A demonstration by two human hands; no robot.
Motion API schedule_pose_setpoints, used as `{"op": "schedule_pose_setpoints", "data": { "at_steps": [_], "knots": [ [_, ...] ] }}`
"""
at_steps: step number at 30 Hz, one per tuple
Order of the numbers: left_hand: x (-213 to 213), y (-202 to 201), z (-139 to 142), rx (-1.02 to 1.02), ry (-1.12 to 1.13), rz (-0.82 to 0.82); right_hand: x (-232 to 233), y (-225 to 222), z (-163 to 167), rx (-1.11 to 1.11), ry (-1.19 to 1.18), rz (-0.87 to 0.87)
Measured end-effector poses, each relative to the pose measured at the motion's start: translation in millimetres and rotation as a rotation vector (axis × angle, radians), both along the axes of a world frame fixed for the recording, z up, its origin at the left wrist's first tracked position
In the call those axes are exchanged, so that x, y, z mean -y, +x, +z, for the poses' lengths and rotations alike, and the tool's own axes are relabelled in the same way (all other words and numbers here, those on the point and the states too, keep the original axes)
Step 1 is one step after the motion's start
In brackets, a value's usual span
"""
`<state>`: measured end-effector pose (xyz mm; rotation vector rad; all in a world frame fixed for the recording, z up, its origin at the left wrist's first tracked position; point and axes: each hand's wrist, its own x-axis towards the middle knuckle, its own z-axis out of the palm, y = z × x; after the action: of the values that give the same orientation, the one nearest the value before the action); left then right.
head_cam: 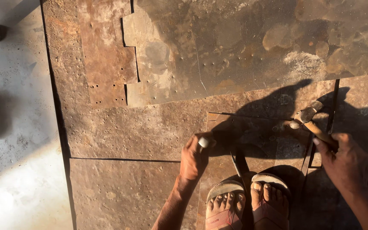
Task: The person works on sheet metal pieces laid on the floor. They hold a punch against the sheet and strike it with a hammer, then use a pointed scribe to draw lines and mark hole positions on the metal, repositioning the sheets and repeating the punching and marking on different spots.
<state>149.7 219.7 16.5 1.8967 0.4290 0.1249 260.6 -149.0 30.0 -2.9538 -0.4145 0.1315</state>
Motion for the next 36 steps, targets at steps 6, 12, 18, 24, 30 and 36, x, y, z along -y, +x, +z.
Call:
{"op": "schedule_pose_setpoints", "data": {
  "at_steps": [6,12,18,24,30,36],
  "knots": [
    [5,-8,-5,0.168,0.210,-0.134,-34,-31,1,-0.398,0.370,-0.139],
    [4,-7,-5,0.207,0.311,-0.177,-78,-51,26,-0.826,0.424,0.046],
    [5,-3,-3,0.247,0.375,-0.191,-98,-48,55,-0.940,0.909,0.403],
    [0,2,-5,0.261,0.435,-0.201,-122,-25,51,-1.058,0.291,0.167],
    [7,0,-1,0.229,0.380,-0.146,-112,-38,48,-0.988,0.420,0.115],
    [7,12,4,0.041,0.253,-0.057,-82,-49,18,-0.945,0.298,-0.072]
  ]
}}
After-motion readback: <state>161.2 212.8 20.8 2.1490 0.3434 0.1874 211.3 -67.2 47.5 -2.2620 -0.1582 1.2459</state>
